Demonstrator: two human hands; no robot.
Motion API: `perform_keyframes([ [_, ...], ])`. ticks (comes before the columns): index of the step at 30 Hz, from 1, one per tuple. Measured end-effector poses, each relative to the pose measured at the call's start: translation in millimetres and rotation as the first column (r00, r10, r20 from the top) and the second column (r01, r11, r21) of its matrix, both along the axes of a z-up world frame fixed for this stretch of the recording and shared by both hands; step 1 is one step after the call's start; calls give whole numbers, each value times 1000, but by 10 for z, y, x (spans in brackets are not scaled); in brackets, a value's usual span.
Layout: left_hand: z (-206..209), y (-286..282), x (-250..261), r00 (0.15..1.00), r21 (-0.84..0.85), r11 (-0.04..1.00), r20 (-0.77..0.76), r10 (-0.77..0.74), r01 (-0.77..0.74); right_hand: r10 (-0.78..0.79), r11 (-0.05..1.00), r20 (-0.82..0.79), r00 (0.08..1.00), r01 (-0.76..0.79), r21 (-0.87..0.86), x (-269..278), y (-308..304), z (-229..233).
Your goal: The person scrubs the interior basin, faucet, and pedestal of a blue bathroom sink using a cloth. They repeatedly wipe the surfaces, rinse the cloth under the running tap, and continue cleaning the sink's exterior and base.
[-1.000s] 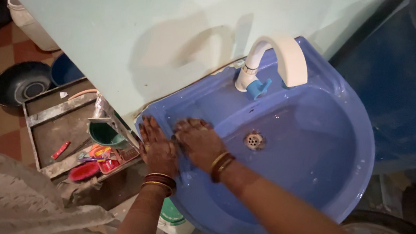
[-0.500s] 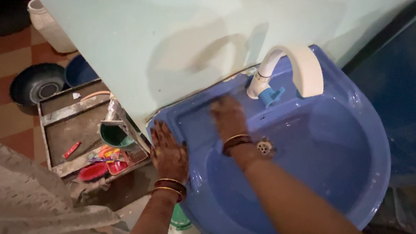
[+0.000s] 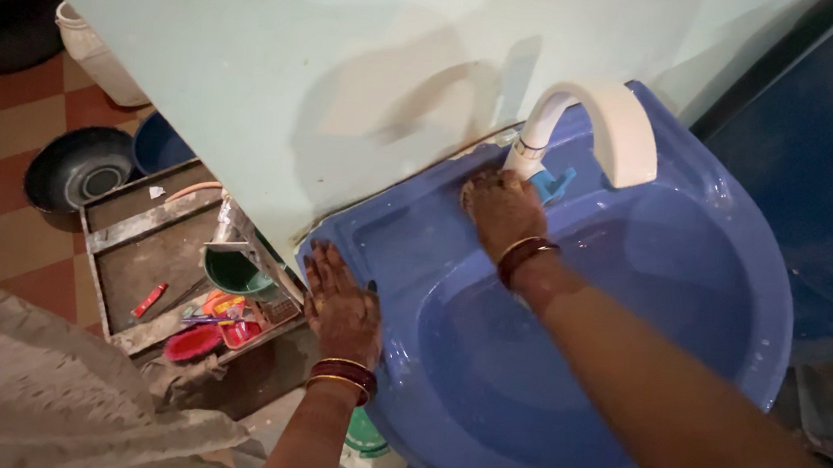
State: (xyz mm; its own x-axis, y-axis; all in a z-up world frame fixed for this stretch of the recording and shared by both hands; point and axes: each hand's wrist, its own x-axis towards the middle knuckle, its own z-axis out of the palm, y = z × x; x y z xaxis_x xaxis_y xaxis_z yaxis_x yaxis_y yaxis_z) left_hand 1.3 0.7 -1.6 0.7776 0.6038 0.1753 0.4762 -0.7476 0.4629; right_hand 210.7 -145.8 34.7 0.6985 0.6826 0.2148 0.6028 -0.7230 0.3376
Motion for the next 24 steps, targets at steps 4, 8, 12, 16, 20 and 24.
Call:
perform_keyframes([
  [4,-40,8,25,1000,-9,1000,2,21,-21,-148,971,-66,987,157,182,-102,163,-134],
  [8,-4,19,10,1000,-33,999,-6,3,-3,115,991,-189,975,-99,91,-166,7,-29],
  [12,-17,10,5,1000,-39,999,-23,-1,1,63,976,-231,971,-11,217,-105,-93,5],
  [16,-68,56,51,1000,110,994,-5,-28,28,-147,978,-340,929,189,92,-71,179,-3],
  [20,-34,8,7,1000,14,1000,-19,5,-5,-151,981,-197,969,123,-148,-86,255,16],
  [24,-52,2,40,1000,-32,999,-4,25,-25,127,991,-182,975,-119,55,-588,370,-83],
])
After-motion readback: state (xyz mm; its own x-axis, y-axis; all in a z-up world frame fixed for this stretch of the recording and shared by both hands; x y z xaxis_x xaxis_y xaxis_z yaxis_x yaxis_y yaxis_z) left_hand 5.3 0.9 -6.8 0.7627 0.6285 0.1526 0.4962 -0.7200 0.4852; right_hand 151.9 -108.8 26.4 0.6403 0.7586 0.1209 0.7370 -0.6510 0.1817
